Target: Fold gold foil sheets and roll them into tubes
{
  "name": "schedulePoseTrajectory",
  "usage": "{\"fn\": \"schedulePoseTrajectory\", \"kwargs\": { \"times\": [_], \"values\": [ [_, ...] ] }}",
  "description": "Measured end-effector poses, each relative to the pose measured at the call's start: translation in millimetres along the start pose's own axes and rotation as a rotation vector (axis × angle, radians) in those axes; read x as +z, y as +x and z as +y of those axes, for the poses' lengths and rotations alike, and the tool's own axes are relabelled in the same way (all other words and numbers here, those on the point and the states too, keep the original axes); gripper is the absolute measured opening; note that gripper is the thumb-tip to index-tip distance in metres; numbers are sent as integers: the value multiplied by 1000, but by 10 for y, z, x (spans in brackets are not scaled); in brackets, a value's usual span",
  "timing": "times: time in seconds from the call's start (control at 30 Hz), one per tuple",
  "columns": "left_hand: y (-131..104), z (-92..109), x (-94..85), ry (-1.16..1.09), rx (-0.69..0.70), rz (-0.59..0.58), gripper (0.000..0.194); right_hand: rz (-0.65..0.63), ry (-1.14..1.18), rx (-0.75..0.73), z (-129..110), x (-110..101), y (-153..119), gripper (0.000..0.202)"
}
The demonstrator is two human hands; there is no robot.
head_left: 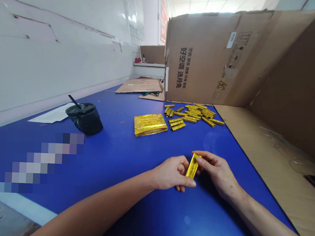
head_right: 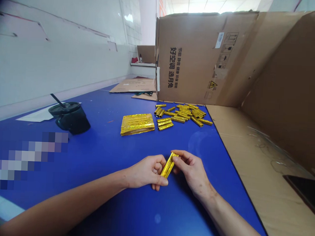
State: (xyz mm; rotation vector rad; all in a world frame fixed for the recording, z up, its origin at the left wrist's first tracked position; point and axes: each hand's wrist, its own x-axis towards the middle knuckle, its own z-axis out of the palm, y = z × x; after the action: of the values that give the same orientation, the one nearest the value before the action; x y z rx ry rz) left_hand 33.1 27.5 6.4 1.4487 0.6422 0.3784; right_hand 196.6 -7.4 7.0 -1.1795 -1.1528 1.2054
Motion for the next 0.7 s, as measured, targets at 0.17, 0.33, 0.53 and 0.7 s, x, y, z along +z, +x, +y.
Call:
{"fn": "schedulePoseTrajectory", "kwargs": {
  "times": [0.17, 0.33, 0.53, 0.7],
  "values": [
    [15, -1, -4, 3, 4, 19, 22, -44, 61, 23, 3, 1, -7, 31],
    [14, 5, -35, -11, -30, 36, 22, -61, 103, 12, 19, -2, 7, 24],
    [-5, 36, -61, -45, -31, 5, 23, -39, 128, 16, 14, -17, 14, 23],
    [-11, 49, -72, -122, -6, -27, 32, -14, 161, 32, 31, -63, 40, 24]
  ]
}}
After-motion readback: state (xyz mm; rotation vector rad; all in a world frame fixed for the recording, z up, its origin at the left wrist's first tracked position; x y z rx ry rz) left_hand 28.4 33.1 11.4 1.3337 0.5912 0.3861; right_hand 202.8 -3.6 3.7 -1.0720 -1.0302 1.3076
